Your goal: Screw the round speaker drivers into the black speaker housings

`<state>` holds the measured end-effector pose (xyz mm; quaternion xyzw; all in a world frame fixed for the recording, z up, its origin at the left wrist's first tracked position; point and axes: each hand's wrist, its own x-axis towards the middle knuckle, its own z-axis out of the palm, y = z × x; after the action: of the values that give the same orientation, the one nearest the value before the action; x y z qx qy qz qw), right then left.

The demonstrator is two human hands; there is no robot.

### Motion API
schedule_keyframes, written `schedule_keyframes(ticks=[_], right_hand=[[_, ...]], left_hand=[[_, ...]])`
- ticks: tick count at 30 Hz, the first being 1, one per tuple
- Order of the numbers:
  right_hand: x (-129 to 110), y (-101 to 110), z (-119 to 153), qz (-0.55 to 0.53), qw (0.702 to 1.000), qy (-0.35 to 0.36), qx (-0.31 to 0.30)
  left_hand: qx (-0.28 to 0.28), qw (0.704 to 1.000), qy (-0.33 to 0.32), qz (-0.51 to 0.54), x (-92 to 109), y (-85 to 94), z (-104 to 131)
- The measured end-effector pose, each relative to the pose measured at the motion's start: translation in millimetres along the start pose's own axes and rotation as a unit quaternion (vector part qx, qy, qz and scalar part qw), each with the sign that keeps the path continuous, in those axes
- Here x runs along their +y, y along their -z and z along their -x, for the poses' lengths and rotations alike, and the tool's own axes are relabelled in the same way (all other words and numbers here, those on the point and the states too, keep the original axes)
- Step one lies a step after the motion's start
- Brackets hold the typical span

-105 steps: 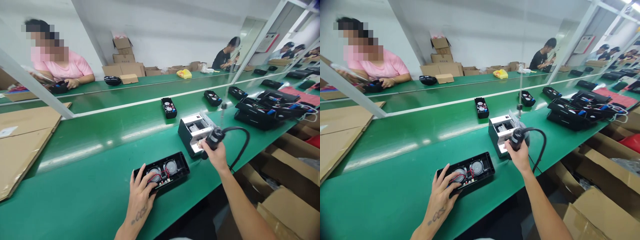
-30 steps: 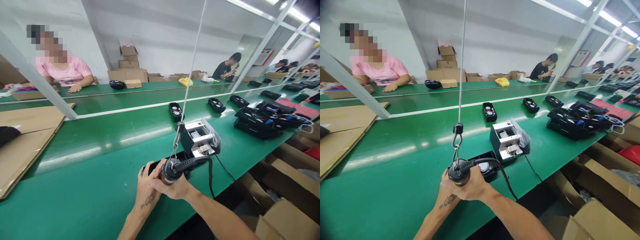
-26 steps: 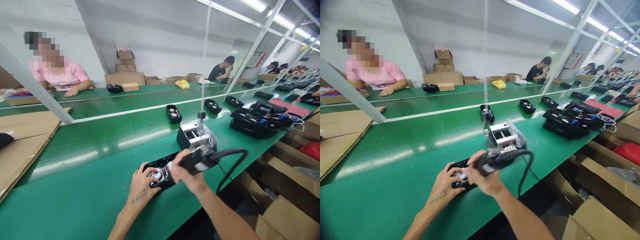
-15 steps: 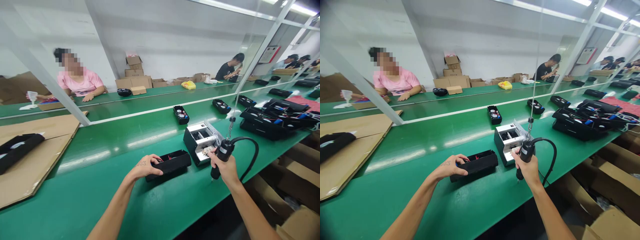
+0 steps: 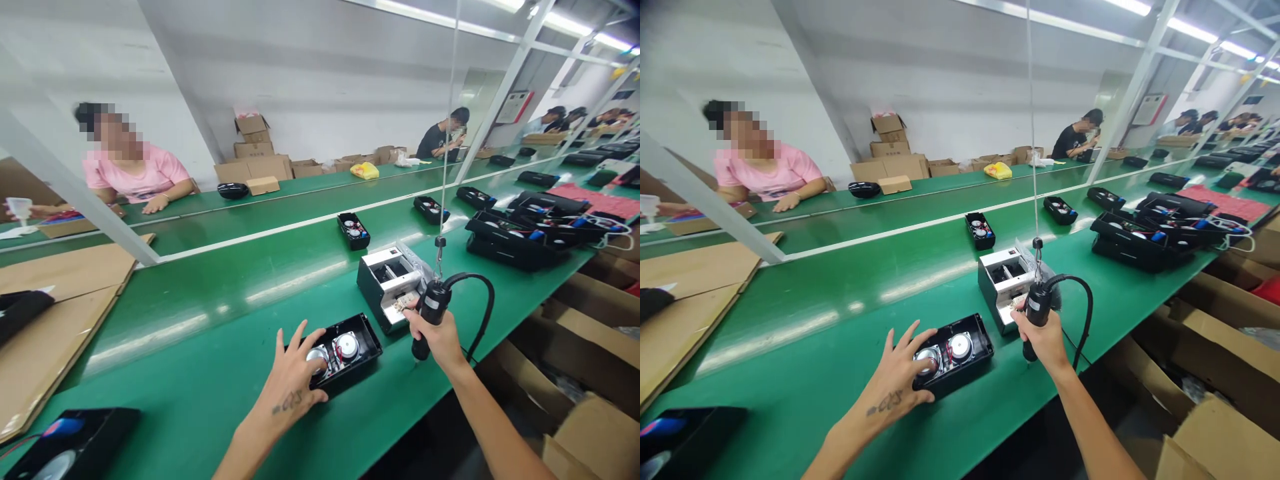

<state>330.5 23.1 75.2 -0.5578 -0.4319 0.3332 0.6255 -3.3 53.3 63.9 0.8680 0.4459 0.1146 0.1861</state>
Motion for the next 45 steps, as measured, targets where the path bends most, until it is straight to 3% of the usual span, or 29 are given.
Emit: schedule_keyframes(ticks=[3, 7, 12, 15, 17, 23, 27, 32, 35, 40, 45], right_hand=[[2.7, 0.8, -1.2, -0.005, 1.0, -0.006, -0.004], [4.5, 1.9, -0.6, -0.01, 1.0, -0.01, -0.003], [0.9, 3.6, 7.6, -0.017, 1.0, -0.004, 0.003], [-9.6, 3.1, 8.2, -0.026, 1.0, 0.001, -0.016], [-21.4, 3.9, 3.8, -0.044, 0.999, 0.023, -0.005], [-60.5, 11.3, -25.0, -0.114, 0.974, 0.162, 0.112], [-62.1, 5.4, -40.1, -0.108, 0.965, 0.198, 0.132], [-50.8, -6.3, -45.3, -0.073, 0.978, 0.166, 0.108], [-53.0, -5.4, -40.2, -0.061, 0.987, 0.134, 0.058], [-60.4, -9.8, -7.8, -0.112, 0.987, 0.107, -0.035], [-54.5, -31.2, 29.5, -0.229, 0.958, 0.137, -0.101]], left_hand=[[0.032, 0.996, -0.069, -0.037, 13.4, -4.1, -7.4], [0.018, 0.992, -0.105, -0.06, 19.4, -15.2, -18.7], [0.117, 0.974, -0.152, -0.119, 22.1, -46.1, -1.3], [0.141, 0.965, -0.161, -0.154, 28.1, -55.2, 10.6], [0.146, 0.961, -0.164, -0.166, 32.1, -56.1, 14.0], [0.178, 0.954, -0.178, -0.16, 34.1, -55.8, 12.8], [0.184, 0.952, -0.181, -0.166, 33.3, -54.0, 10.0], [0.175, 0.948, -0.192, -0.184, 34.4, -49.2, 7.4], [0.165, 0.952, -0.183, -0.18, 32.3, -50.5, 7.3], [0.152, 0.96, -0.181, -0.152, 29.6, -55.6, 7.0], [0.138, 0.967, -0.172, -0.127, 29.6, -56.4, 4.1]])
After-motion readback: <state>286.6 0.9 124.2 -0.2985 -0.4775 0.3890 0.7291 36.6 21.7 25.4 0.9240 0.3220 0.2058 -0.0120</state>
